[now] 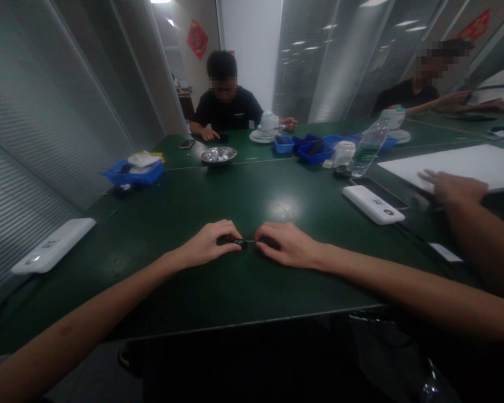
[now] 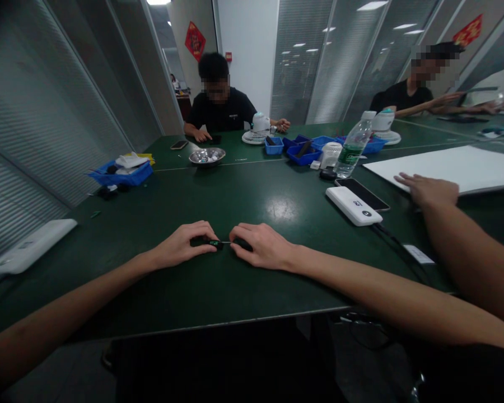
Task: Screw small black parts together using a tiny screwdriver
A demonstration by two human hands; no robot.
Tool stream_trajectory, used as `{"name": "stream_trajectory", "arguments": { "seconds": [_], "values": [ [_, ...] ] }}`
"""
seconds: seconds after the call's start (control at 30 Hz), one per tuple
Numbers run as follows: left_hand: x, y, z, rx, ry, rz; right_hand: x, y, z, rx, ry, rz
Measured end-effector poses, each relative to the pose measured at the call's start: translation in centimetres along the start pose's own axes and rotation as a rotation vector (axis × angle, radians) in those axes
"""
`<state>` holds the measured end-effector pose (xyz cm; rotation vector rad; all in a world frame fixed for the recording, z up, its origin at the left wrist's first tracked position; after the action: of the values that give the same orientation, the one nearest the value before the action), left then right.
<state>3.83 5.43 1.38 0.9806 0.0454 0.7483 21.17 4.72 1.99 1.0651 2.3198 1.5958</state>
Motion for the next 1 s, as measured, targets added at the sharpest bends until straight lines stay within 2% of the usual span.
{"name": "stream_trajectory", "arguments": {
  "seconds": [0.57,0.73,1.0],
  "values": [
    [-0.10,-0.34,0.06,-0.030,0.016,-0.007,-0.19,-0.20,-0.57,-0.011,0.066,-0.032],
    [-0.24,-0.21,0.21,0.015,0.001,0.013,-0.09,-0.32,-0.59,-0.024,0.033,-0.051],
    [-0.28,-0.43,0.00,-0.043,0.020,-0.032,-0.20,-0.35,-0.58,-0.018,0.060,-0.034]
  ]
}}
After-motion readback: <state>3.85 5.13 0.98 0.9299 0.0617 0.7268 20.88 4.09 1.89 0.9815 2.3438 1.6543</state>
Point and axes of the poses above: each hand's wrist, its own x-axis towards the middle knuckle, its own y-axis out of the back of the hand, z = x × y, the point moved 7 cm from there along x, towards the middle knuckle, and after that the axes turned 7 degrees about -y, right-handed, at the moved point
